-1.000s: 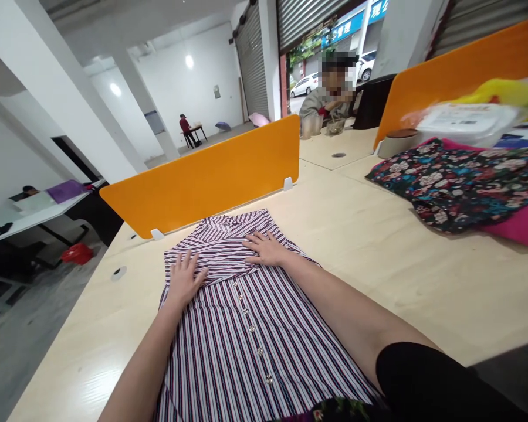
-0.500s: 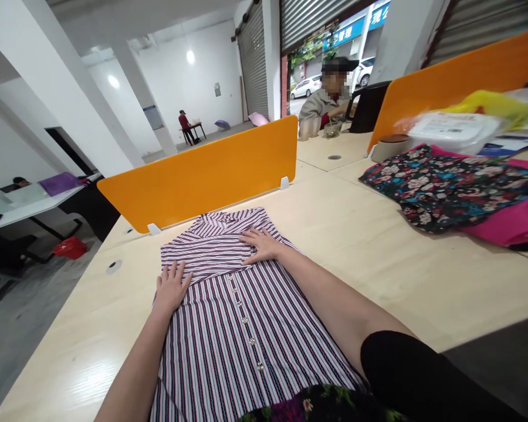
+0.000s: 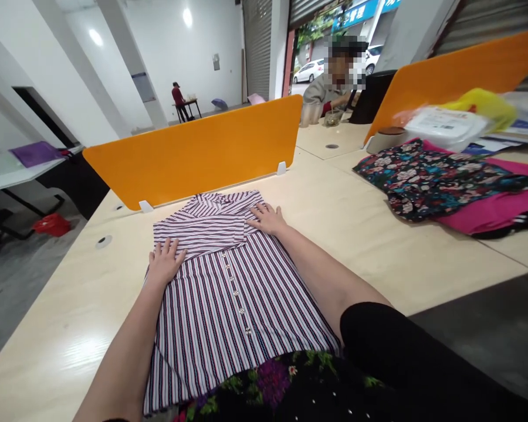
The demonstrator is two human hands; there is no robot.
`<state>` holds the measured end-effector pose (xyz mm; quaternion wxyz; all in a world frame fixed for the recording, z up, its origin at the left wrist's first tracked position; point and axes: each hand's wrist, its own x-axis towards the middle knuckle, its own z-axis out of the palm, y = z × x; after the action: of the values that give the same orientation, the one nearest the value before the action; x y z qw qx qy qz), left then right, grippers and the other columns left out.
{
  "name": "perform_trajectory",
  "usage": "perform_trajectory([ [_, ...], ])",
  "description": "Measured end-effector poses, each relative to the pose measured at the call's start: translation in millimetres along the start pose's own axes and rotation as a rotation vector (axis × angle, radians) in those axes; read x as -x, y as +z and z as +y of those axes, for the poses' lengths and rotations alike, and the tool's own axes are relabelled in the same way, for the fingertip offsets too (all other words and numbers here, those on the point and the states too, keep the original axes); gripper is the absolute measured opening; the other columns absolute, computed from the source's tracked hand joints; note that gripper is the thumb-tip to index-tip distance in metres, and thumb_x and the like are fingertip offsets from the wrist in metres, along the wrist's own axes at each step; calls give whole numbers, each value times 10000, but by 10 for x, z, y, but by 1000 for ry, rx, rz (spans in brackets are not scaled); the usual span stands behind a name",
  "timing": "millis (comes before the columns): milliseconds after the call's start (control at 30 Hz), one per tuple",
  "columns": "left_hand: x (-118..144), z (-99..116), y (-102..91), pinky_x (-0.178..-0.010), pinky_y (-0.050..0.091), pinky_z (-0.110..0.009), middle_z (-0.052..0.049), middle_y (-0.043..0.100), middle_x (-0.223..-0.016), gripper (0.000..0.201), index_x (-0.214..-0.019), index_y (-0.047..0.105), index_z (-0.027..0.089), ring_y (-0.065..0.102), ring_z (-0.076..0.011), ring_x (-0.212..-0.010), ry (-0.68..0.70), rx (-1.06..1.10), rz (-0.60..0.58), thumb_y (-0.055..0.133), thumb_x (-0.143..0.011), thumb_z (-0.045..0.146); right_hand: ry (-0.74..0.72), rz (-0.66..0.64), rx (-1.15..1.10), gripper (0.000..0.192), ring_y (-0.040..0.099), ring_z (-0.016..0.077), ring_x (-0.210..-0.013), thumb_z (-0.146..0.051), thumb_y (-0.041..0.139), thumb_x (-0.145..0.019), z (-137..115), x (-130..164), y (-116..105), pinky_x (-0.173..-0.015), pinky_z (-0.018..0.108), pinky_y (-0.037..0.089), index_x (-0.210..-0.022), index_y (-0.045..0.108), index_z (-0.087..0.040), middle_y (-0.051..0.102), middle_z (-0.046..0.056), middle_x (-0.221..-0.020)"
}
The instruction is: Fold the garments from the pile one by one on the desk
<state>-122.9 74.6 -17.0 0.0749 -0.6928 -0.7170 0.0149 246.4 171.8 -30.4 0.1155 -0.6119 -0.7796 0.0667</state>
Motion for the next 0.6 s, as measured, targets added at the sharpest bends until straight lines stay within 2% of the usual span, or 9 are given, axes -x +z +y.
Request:
perform_trajectory([
  [133,1,18,-26,-1092,218,-586,-80,222,-1566,646,-1491,250,238,192,-379,-1406,-13,25,-2,231,-922,544,29,-68,-13,750,133,367,-1422,-709,228,-879,-51,59,-179,-1077,678,103,-1490,280,-278,177,66,-1576],
  [233,13,44,-45,-1098,214,-581,-79,238,-1560,659,-1488,258,227,197,-367,-1407,-16,52,9,235,-918,558,-41,-35,-7,761,88,375,-1429,-719,264,-868,-142,327,-287,-1079,680,79,-1497,259,-291,154,60,-1582],
  [333,60,87,-83,-1105,209,-571,-96,264,-1549,667,-1481,272,196,222,-332,-1406,-26,60,91,225,-921,556,-234,-42,37,759,82,380,-1429,-728,321,-849,-210,754,-244,-1087,670,33,-1484,293,-313,182,46,-1576],
  [433,174,136,-163,-1112,195,-568,-123,291,-1534,643,-1452,330,164,239,-307,-1403,-24,36,193,217,-935,528,-300,-64,54,700,137,355,-1426,-691,298,-878,-206,1100,-122,-1104,638,60,-1472,318,-321,232,44,-1562],
  [500,313,163,-241,-1105,210,-571,-125,289,-1535,631,-1444,347,165,233,-313,-1405,1,35,186,226,-939,523,-293,-53,57,661,161,336,-1424,-653,270,-905,-183,1201,-69,-1111,619,85,-1472,320,-318,248,43,-1557],
  [600,654,197,-354,-1102,235,-555,-111,243,-1554,643,-1472,289,189,206,-317,-1416,63,54,133,255,-933,538,-284,-45,57,650,160,337,-1423,-638,282,-909,-158,1205,-55,-1111,614,78,-1468,331,-310,257,42,-1554],
])
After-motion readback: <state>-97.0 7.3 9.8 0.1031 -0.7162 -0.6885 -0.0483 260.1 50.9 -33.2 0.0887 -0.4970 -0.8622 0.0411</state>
